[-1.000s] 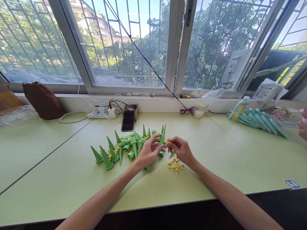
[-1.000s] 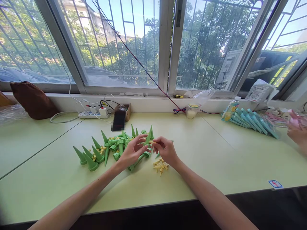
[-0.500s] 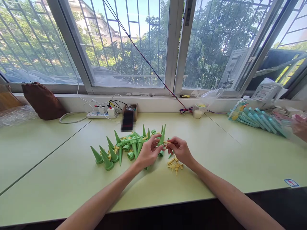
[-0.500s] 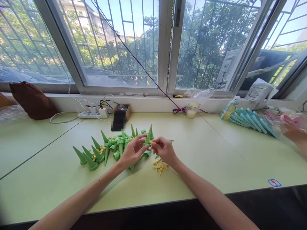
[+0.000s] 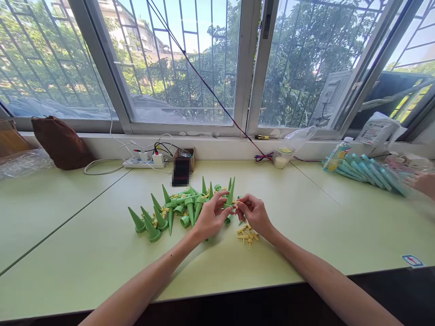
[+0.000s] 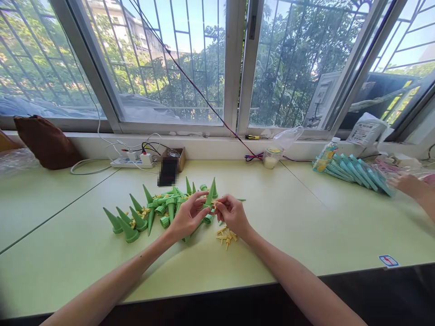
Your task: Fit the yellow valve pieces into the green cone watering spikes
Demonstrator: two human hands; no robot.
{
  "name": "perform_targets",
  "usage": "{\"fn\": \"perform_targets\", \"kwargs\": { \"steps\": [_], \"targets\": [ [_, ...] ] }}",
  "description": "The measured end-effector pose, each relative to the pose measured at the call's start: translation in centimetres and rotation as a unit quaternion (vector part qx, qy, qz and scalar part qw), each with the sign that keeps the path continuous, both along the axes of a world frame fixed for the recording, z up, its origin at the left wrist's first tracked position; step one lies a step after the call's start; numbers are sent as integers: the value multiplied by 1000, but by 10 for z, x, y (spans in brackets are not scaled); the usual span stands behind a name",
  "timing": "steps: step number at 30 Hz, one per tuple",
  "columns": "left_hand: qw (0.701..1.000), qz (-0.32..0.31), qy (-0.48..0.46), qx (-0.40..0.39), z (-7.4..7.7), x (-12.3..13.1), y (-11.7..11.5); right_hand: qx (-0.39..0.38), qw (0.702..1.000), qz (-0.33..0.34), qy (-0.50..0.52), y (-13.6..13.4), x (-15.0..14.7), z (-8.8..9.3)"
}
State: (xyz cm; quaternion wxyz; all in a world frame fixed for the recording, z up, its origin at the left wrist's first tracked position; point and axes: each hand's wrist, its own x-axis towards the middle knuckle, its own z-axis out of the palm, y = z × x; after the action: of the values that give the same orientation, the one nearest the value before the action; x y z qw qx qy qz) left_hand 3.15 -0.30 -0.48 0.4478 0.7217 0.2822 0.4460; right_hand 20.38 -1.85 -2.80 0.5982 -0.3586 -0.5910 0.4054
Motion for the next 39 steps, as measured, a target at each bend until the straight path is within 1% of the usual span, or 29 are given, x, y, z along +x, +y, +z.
{"fn": "perform_targets", "kwargs": {
  "steps": [4, 7, 11, 14, 22, 26, 30, 34, 39],
  "targets": [
    [1000, 1, 3, 4, 0, 0, 0, -3, 1000, 4, 9, 0, -1, 0],
    [999, 25, 27, 19, 0, -1, -1, -3, 1000, 6, 15, 0, -2, -1],
    [994, 64, 72, 60, -2, -1, -2, -4, 1000, -2, 9, 0, -2, -3],
    [989, 82, 91, 89, -4, -1, -2, -4, 1000, -10, -5, 0, -1, -4],
    [978, 98, 119, 140, -7, -1, 0, -4, 999, -20, -36, -2, 0, -4],
    [976, 105, 125, 142, -7, 0, -1, -2, 998, -34, -55, -2, -2, -3],
    [975, 112, 125, 143, -6, 1, -2, 13, 994, -54, -97, -2, -1, 0],
    [974, 115, 120, 153, -3, 1, -1, 53, 983, -66, -165, -2, 4, 2],
    [974, 122, 119, 152, -4, 0, 1, 93, 967, -76, -223, -1, 6, 2]
  ]
}}
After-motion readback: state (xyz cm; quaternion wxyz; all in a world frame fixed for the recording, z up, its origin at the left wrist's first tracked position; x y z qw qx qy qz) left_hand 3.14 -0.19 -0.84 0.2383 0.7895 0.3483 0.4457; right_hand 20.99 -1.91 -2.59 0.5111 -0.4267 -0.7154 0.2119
